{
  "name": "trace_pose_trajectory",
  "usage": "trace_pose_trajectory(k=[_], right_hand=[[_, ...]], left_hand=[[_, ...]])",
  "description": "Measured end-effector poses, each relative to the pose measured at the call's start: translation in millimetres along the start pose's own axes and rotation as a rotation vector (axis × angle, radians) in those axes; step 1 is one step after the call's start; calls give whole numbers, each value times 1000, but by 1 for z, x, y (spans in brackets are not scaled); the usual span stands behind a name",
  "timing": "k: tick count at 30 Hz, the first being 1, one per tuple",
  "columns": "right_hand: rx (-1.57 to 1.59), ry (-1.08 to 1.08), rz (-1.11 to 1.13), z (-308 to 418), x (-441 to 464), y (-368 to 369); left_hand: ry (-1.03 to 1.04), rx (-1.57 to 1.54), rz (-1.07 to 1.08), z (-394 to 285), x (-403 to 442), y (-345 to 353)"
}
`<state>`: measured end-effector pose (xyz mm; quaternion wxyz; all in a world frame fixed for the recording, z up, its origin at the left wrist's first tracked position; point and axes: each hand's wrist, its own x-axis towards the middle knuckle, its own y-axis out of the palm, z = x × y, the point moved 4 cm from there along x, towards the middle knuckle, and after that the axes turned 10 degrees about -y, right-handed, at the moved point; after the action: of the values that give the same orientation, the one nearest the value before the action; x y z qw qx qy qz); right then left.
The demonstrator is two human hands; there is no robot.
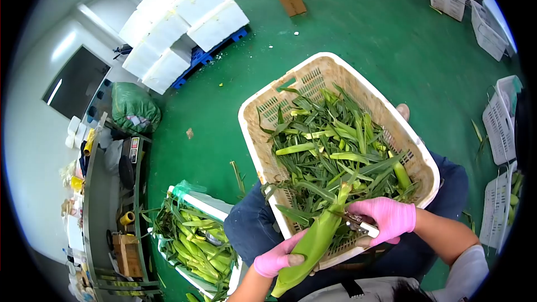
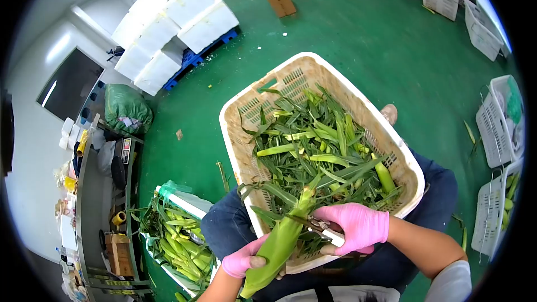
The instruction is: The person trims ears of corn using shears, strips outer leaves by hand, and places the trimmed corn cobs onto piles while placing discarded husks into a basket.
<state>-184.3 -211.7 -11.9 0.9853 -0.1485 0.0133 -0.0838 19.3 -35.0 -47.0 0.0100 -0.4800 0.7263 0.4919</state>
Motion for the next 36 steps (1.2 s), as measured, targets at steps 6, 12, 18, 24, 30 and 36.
trace_pose_trajectory(k=[6, 12, 18, 24, 30, 36], right_hand=[[586, 331, -81, -1, -29, 9], [470, 57, 398, -19, -38, 22], [399, -103, 461, -6, -26, 28], [793, 354, -91, -11, -37, 41], [1150, 121, -310, -24, -43, 100], [1135, 228, -426, -14, -16, 120]], left_hand=[[3, 413, -199, -15, -6, -7], [18, 914, -10, -37, 1, -4], [-198, 935, 253, -42, 21, -3], [-30, 264, 51, -26, 27, -13], [621, 155, -472, -61, 26, -14], [1107, -169, -709, -76, 26, -1]])
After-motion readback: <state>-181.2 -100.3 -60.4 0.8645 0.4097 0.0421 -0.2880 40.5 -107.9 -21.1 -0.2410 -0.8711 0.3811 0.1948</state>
